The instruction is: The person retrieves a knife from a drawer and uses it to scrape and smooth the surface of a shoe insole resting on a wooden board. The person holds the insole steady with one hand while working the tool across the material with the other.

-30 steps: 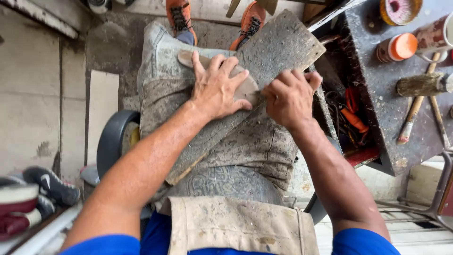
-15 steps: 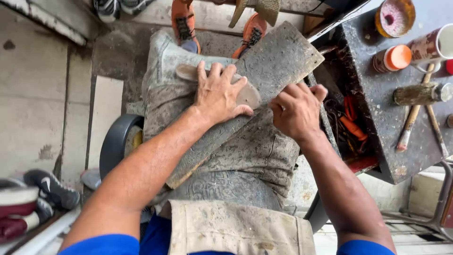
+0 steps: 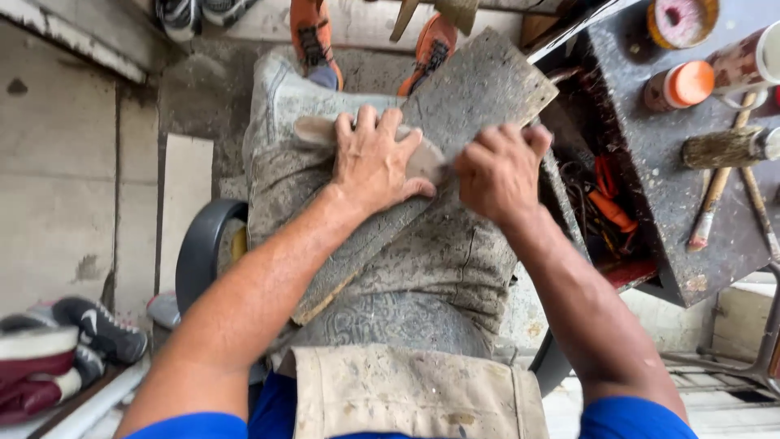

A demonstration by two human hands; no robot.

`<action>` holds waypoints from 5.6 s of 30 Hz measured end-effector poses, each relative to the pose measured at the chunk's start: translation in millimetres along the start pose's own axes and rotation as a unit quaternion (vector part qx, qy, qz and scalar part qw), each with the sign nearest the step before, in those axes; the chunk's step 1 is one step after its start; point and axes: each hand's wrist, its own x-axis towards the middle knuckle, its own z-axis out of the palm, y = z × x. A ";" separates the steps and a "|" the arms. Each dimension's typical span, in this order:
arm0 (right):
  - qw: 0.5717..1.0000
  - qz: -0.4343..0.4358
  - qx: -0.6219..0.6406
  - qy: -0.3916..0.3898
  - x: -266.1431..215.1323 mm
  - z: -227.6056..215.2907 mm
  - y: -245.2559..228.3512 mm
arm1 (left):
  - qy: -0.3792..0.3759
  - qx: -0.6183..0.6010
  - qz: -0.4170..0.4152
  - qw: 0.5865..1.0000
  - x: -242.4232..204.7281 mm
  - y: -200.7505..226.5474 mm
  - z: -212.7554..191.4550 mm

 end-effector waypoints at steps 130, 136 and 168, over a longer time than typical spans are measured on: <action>0.901 0.296 0.293 -0.125 -33.1 -111.5 -40.3 | 0.105 -0.367 -0.095 0.919 -38.7 -15.9 -38.5; 0.943 0.239 0.139 -0.187 -24.9 -92.2 -20.0 | -0.011 -0.154 -0.021 0.988 -40.1 -6.7 0.7; 0.984 -0.138 0.091 -0.060 41.9 -9.2 6.7 | -0.016 -0.143 -0.017 0.989 -31.6 -8.3 6.4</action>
